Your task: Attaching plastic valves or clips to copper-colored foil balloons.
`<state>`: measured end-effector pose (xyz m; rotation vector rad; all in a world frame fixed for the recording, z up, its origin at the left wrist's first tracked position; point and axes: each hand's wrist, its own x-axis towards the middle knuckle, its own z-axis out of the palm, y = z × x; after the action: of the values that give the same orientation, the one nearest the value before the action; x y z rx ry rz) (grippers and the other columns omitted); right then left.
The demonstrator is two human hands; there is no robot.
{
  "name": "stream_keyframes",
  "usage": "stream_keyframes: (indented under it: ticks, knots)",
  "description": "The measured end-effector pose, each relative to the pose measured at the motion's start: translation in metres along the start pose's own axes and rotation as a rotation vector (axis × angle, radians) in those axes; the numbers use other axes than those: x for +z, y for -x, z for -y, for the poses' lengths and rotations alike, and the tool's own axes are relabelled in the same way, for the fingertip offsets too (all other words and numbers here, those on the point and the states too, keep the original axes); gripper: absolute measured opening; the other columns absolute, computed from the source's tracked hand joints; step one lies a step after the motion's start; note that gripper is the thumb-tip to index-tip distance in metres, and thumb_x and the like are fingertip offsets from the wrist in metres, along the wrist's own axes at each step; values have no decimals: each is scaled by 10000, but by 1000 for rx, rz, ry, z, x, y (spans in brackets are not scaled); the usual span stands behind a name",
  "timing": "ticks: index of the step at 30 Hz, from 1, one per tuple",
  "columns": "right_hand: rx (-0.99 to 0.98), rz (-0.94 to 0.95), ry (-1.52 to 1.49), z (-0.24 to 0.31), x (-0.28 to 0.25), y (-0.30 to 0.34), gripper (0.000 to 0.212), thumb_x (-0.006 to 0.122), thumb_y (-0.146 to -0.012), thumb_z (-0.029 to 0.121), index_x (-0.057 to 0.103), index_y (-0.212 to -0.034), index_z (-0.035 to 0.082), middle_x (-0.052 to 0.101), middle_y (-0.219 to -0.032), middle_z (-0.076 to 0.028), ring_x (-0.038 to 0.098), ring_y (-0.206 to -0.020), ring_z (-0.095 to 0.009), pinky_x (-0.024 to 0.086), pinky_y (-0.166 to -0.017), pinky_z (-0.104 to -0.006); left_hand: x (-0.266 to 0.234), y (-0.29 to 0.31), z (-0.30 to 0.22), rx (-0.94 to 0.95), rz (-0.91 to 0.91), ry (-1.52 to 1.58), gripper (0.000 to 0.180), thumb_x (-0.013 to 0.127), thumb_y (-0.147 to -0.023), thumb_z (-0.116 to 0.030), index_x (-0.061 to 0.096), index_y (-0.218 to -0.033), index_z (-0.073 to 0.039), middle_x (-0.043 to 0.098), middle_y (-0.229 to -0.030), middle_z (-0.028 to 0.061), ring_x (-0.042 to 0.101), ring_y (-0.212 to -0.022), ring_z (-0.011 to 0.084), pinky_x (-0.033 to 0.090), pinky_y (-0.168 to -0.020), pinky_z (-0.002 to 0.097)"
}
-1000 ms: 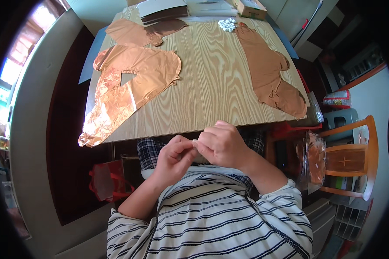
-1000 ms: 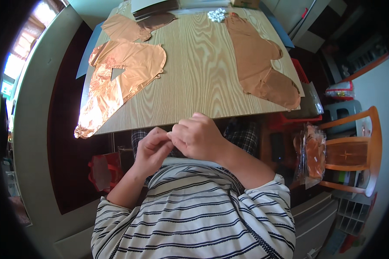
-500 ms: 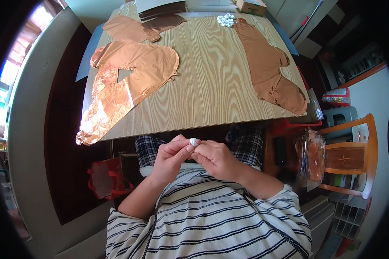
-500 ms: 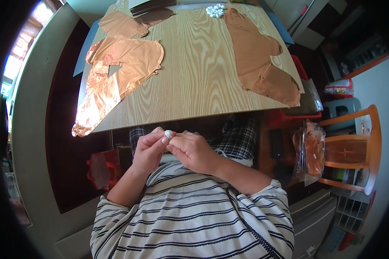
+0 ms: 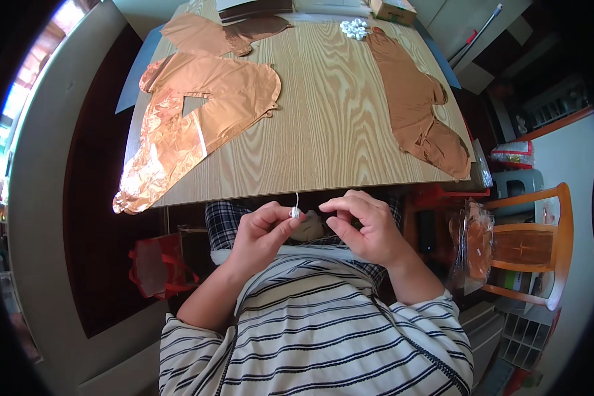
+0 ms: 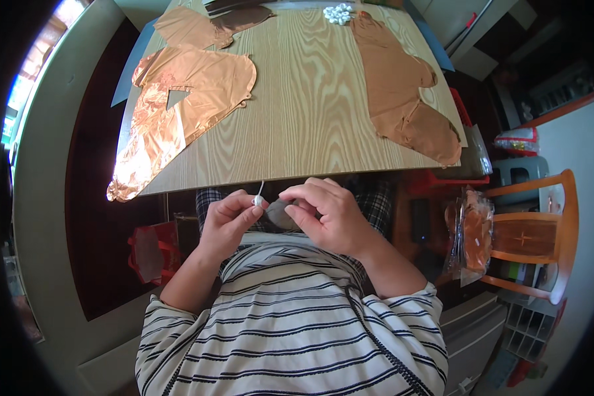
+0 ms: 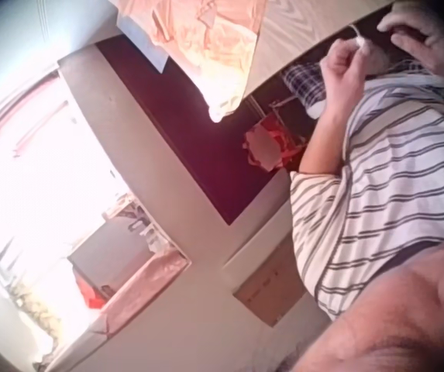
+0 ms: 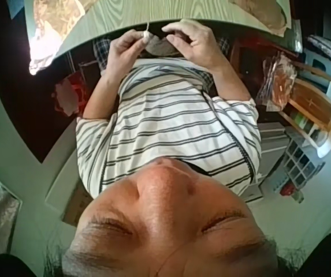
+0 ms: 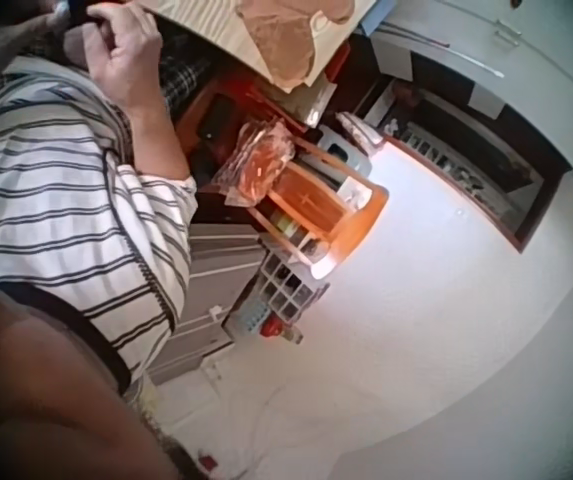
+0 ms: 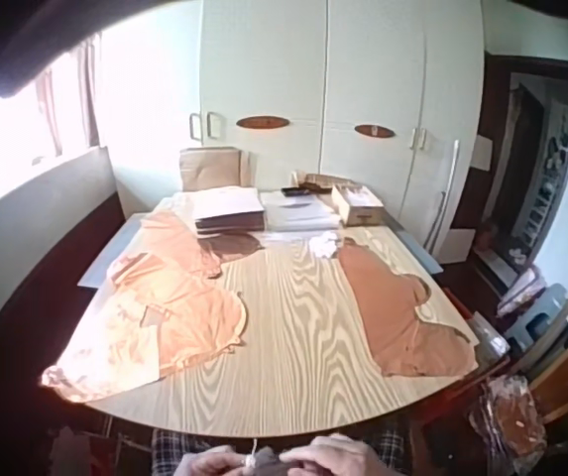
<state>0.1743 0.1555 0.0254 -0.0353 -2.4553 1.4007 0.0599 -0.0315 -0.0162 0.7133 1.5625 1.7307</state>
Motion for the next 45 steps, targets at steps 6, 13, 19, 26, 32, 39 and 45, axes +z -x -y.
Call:
stream_keyframes:
  ticks: [6, 13, 19, 26, 32, 39, 45]
  knots:
    - [-80, 51, -45, -12, 3, -8, 275, 699, -803, 23, 636, -1070, 45, 610, -801, -50, 610, -729, -179, 504, -645, -291, 1, -3, 1, -137, 131, 148, 153, 634, -934, -93, 694, -1021, 17, 586, -858, -9, 524, -786, 54, 442, -708, 208]
    - [145, 128, -319, -27, 21, -6, 88, 692, -850, 45, 682, -934, 22, 671, -798, -69, 637, -703, -125, 500, -633, -256, -6, -5, 2, -198, 240, 512, 141, 618, -934, -63, 693, -1031, 6, 623, -911, -2, 545, -817, 73, 447, -738, 223]
    - [277, 99, -615, -32, 48, 5, 127, 652, -893, 57, 652, -1005, -3, 684, -838, -48, 627, -748, -93, 519, -672, -248, -6, -5, 11, -240, 178, 710, 134, 604, -942, -73, 683, -1028, -8, 660, -941, 18, 595, -862, 101, 481, -785, 248]
    - [371, 92, -794, -24, 47, 1, 145, 640, -907, 89, 649, -1012, -11, 672, -869, -25, 609, -778, -65, 516, -678, -225, -1, -4, 3, -233, 117, 716, 129, 589, -952, -97, 665, -1008, -9, 669, -943, 46, 622, -872, 121, 507, -815, 278]
    - [295, -29, -445, -21, 54, 1, 118, 661, -857, 62, 647, -957, 2, 631, -780, -31, 608, -697, -117, 505, -622, -262, -2, -5, 8, -141, 98, 616, 208, 540, -974, -96, 664, -1106, 6, 571, -856, -23, 486, -734, 62, 402, -676, 210]
    - [-424, -176, 393, -21, 38, -7, 201, 703, -675, -11, 592, -833, 48, 554, -738, -61, 552, -638, -239, 458, -648, -353, -4, 5, 9, -233, 99, 435, 277, 520, -983, -105, 629, -1210, 9, 471, -777, -47, 352, -663, 57, 282, -590, 204]
    - [-411, 49, 279, -25, 22, -10, 213, 732, -708, 9, 609, -879, 45, 609, -828, -72, 600, -743, -243, 483, -710, -366, -15, 6, 13, -484, 165, 554, 205, 548, -980, -132, 658, -1065, 19, 541, -780, -22, 444, -689, 70, 361, -607, 205]
